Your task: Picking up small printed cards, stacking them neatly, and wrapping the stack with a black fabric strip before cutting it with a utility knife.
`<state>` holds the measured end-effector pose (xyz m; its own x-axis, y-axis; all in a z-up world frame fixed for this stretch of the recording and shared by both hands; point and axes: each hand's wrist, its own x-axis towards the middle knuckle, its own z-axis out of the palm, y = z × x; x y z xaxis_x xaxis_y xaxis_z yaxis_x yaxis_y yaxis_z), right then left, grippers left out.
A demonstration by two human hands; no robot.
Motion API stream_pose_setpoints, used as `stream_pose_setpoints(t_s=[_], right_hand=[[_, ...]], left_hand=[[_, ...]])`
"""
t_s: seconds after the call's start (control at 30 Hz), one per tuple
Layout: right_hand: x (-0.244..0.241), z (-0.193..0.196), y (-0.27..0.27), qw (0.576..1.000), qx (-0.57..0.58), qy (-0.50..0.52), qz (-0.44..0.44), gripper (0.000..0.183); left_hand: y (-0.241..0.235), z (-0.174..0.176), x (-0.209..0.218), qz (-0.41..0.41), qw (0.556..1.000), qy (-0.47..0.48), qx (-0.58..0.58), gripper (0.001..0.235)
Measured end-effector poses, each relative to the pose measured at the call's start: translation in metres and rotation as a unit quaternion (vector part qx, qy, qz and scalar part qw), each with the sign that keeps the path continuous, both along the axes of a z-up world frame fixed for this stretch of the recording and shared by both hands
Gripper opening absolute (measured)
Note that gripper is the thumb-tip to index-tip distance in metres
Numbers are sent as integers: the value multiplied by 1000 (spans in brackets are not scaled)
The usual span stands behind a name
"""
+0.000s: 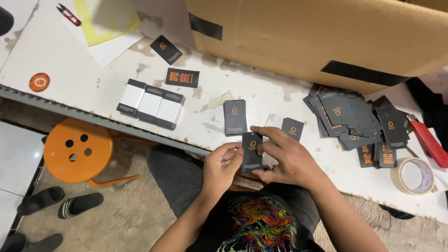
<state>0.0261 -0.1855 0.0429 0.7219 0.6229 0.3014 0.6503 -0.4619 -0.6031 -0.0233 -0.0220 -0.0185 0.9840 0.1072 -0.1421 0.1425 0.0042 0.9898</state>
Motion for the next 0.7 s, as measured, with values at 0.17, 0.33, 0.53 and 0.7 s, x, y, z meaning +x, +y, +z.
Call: stream_pose_setpoints(t_s=[0.17,0.33,0.53,0.7], right_hand=[[36,-5,21,999,-25,-44,8,44],[67,-19,36,993,-70,-91,-6,45],[73,-27,38,988,-138,-63,-24,43],[69,-13,41,989,-143,-22,-2,48]], left_hand=[[13,25,-7,53,998,-2,27,17],[27,28,-4,63,998,-3,16,18],[32,18,-2,44,999,16,8,16],[27,28,6,33,999,43,2,29]])
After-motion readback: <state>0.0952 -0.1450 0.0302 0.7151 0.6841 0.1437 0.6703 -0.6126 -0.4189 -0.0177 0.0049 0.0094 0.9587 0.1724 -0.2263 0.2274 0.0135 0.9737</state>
